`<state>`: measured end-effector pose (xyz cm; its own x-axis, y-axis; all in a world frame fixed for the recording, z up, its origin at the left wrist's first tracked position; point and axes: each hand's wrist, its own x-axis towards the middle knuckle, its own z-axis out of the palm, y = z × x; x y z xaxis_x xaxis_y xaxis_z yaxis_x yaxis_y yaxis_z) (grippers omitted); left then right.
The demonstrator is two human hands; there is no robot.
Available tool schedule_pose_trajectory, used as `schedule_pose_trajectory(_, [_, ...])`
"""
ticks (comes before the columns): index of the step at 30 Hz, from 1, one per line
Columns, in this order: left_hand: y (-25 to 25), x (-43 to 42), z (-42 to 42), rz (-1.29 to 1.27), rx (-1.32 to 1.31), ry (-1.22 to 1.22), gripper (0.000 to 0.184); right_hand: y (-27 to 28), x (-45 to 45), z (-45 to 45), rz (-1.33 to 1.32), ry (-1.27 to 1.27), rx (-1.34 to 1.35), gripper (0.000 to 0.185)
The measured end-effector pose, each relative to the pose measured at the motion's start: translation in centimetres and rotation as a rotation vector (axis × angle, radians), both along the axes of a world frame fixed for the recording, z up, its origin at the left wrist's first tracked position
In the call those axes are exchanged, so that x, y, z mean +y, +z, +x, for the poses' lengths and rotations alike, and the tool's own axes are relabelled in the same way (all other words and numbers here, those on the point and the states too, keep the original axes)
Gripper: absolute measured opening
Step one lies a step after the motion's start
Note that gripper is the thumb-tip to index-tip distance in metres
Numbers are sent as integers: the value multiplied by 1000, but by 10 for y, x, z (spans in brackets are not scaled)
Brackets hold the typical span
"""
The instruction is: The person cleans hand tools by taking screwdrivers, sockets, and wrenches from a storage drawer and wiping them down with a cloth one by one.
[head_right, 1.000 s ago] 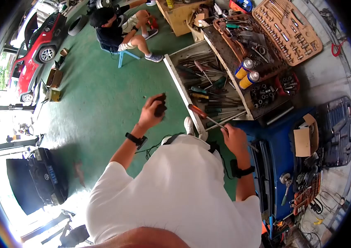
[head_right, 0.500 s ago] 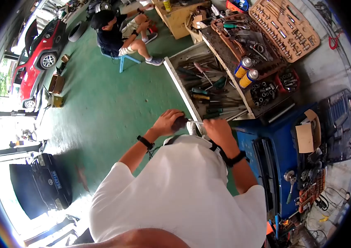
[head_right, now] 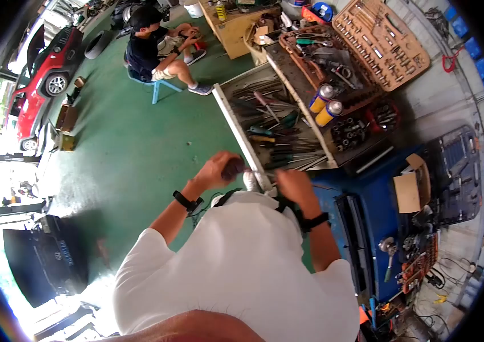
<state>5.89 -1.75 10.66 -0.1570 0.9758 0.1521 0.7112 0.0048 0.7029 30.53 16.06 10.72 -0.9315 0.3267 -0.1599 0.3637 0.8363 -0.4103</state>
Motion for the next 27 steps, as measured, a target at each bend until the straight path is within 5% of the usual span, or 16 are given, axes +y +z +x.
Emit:
schedule_pose_trajectory(3, [4,17,30,-109,57,-202,52,4,-15,-28,-31,162,72,15])
schedule_pose_trajectory(6, [-1,12,33,-188,-44,-153,55,9,-13,-34,33,229,111,16])
schedule_pose_trajectory(11, [-9,4,4,-234,4,-89,57,1,-19,-30,-39,27,139,17])
schedule_pose_trajectory(15, [-25,-9,-3,48,218,-52,50,10,-29,-41,-109,70,79,20])
schedule_pose_trajectory(27, [-21,-14,-22,210,513,-47,53,11,-35,-43,-216,-24,146,21])
